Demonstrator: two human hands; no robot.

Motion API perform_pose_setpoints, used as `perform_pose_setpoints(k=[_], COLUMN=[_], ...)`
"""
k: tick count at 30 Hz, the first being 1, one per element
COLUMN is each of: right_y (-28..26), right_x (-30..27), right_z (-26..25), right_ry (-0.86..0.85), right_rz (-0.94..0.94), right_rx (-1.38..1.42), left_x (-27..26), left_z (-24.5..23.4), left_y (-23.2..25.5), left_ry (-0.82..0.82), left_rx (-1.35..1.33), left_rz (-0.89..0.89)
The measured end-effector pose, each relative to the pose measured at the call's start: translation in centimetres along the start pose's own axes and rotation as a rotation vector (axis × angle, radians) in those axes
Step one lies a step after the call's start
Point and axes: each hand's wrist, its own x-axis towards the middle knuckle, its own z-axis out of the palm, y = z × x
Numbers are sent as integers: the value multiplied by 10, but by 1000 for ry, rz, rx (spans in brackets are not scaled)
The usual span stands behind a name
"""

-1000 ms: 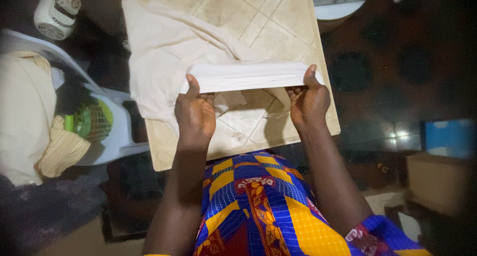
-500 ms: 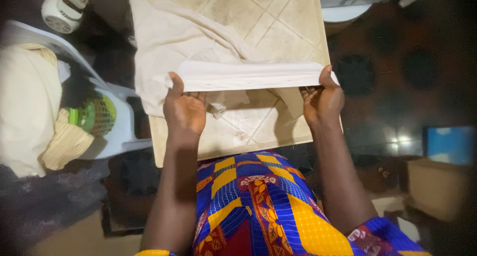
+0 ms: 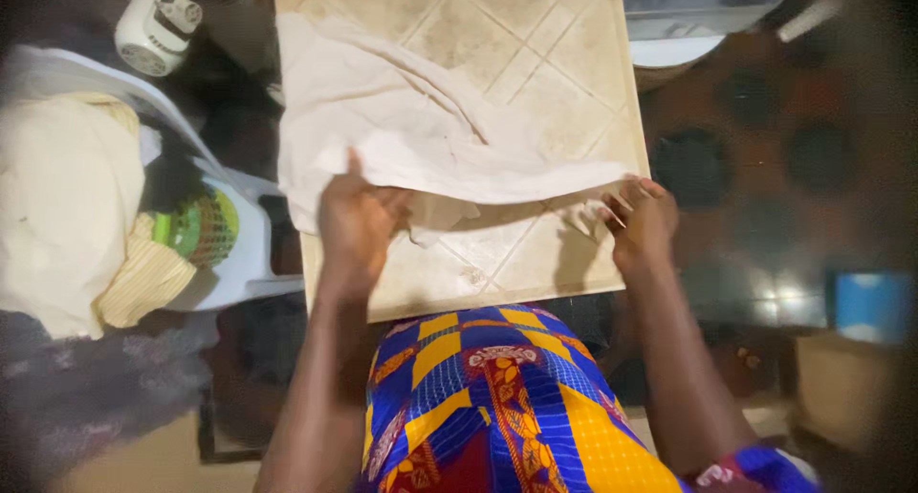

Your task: The person picks up a white cloth from a basket, spreads it flat on a table, and smooths the fabric with their hands.

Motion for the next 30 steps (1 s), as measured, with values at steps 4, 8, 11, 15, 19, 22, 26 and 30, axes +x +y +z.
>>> perform_pose_setpoints(k=[4, 8, 11, 15, 19, 22, 26, 30], right_y=[17, 11, 8, -8, 4, 14, 14, -6], right_x=[-42, -91, -103, -108, -100, -77, -57, -45], right_z=[35, 70, 81, 77, 71, 58, 45, 44], right_ry=[-534, -900, -706, -795, -708, -670, -695, -754], right_rz=[-388, -762, -783, -806, -465, -515, -427, -524], right_rx=[-481, -773, -866, -865, -1070, -957, -952, -786], left_x=[15, -8, -31, -53, -57, -53, -35, 3], left_z=[-8, 29, 40, 46, 40, 28, 16, -4], left_y=[-58, -104, -91, -76, -72, -67, -74, -79], left_ry=[-304, -149, -226, -279, -250, -238, -44, -4], left_rx=[1598, 809, 992, 845, 912, 955, 1393, 1852], left_rz=[656, 4, -83, -35, 208, 341, 288, 302])
